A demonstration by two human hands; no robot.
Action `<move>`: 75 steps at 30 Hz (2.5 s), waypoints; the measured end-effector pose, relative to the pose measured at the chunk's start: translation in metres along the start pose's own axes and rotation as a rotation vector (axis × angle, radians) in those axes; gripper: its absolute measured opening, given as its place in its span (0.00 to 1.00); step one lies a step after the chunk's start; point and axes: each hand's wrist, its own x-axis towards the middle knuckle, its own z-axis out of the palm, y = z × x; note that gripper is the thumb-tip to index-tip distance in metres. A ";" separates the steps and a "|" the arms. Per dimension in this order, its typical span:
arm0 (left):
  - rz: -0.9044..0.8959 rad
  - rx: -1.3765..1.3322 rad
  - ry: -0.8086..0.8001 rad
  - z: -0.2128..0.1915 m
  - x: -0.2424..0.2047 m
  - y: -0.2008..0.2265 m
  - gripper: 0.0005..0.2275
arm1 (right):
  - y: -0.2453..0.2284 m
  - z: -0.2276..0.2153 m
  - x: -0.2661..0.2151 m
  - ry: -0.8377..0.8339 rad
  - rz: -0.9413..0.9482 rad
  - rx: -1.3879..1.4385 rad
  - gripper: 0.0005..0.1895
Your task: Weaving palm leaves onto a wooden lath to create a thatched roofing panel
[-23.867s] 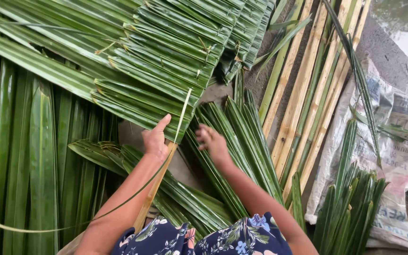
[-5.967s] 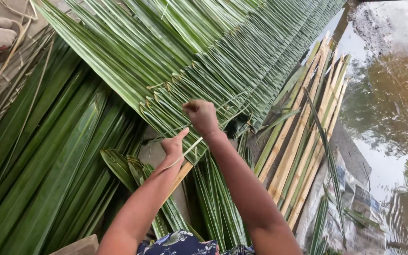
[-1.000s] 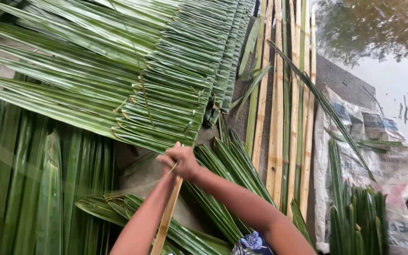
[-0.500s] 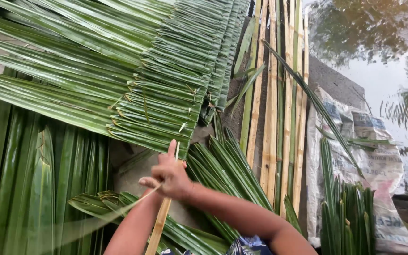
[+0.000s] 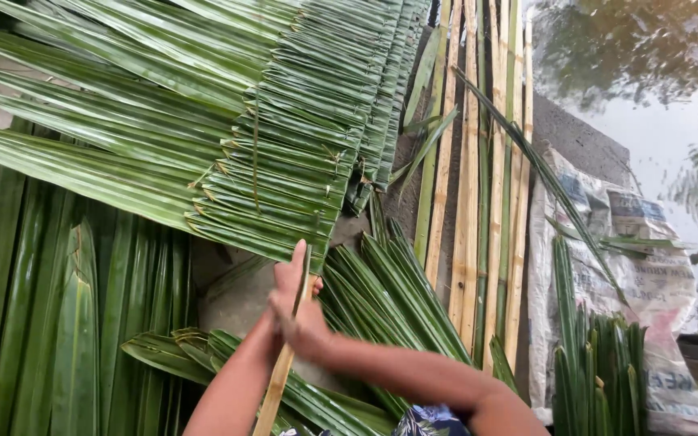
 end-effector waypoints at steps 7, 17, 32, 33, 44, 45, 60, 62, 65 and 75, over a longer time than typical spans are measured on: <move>-0.070 0.380 0.082 -0.024 0.034 -0.032 0.27 | -0.032 0.002 -0.050 -0.181 0.112 -0.066 0.36; -0.026 0.436 0.087 -0.027 0.040 -0.037 0.26 | -0.033 0.001 -0.048 -0.250 0.165 -0.168 0.38; -0.077 0.523 -0.033 -0.137 -0.059 0.024 0.24 | -0.055 -0.195 -0.060 0.058 0.049 0.215 0.59; -0.098 0.527 -0.044 -0.159 -0.076 0.029 0.24 | -0.030 -0.208 -0.086 0.074 0.066 0.209 0.59; 0.077 0.584 0.037 -0.297 -0.190 0.066 0.16 | 0.205 -0.161 -0.400 0.239 0.796 -0.423 0.19; 0.074 0.609 0.025 -0.282 -0.190 0.076 0.16 | 0.214 -0.150 -0.398 0.252 0.806 -0.401 0.19; -0.244 1.465 -0.623 -0.096 -0.127 0.072 0.17 | 0.269 -0.206 -0.261 0.479 0.494 -0.521 0.17; -0.390 1.585 -0.640 -0.083 -0.126 0.061 0.18 | 0.287 -0.228 -0.234 0.450 0.516 -0.607 0.25; -0.527 1.635 -0.678 -0.075 -0.125 0.045 0.23 | 0.299 -0.237 -0.206 0.382 0.497 -0.696 0.24; -0.382 1.248 -0.783 -0.101 -0.067 -0.026 0.30 | 0.274 -0.233 -0.179 0.324 0.496 -0.757 0.29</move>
